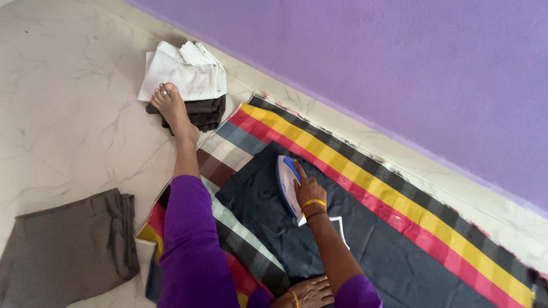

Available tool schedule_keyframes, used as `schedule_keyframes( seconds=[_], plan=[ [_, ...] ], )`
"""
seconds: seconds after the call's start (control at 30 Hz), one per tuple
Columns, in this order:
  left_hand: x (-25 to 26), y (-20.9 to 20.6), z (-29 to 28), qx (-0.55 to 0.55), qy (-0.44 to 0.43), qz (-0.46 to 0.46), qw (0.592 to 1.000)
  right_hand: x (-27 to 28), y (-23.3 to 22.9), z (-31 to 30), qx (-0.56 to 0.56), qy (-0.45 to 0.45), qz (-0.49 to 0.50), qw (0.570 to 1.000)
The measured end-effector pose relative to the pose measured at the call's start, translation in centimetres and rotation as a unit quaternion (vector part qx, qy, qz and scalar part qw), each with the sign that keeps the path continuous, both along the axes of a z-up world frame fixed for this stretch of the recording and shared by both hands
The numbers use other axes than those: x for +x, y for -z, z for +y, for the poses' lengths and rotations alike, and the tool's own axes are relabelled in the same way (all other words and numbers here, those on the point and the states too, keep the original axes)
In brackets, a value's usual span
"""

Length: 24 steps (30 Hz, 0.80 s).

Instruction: The person irons a pair of black trousers and then a pair of brown trousers on a striped mat on the floor. They use a handheld iron to smooth the fabric, fold the trousers, and place them aside.

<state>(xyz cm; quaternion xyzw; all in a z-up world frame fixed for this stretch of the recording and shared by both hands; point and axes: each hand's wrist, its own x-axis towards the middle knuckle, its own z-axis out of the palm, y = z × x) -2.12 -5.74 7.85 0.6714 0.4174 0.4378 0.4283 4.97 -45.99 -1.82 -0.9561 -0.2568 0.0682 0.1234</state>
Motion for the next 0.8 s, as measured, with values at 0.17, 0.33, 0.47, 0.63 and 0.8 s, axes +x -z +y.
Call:
schedule_keyframes(
  seconds=[0.17,0.33,0.47,0.63,0.8],
  plan=[
    [-2.2,0.4,-1.6,0.31,-0.021,0.329,0.892,-3.6,-1.0,-6.7,-0.001,-0.009,-0.026,1.0],
    [-1.5,1.4,0.0,0.329,-0.01,0.304,0.894,-5.4,-2.1,-9.7,-0.009,0.002,-0.036,0.999],
    [0.7,6.3,4.6,0.399,-0.05,0.333,0.853,-4.8,-2.6,-7.9,-0.005,0.002,-0.064,0.998],
    [1.5,8.4,5.5,0.367,-0.046,0.313,0.875,0.0,-1.5,-2.5,0.004,0.011,-0.07,0.997],
    [1.4,4.4,2.7,0.297,-0.042,0.282,0.911,4.8,0.2,1.8,0.009,-0.015,-0.105,0.994]
  ],
)
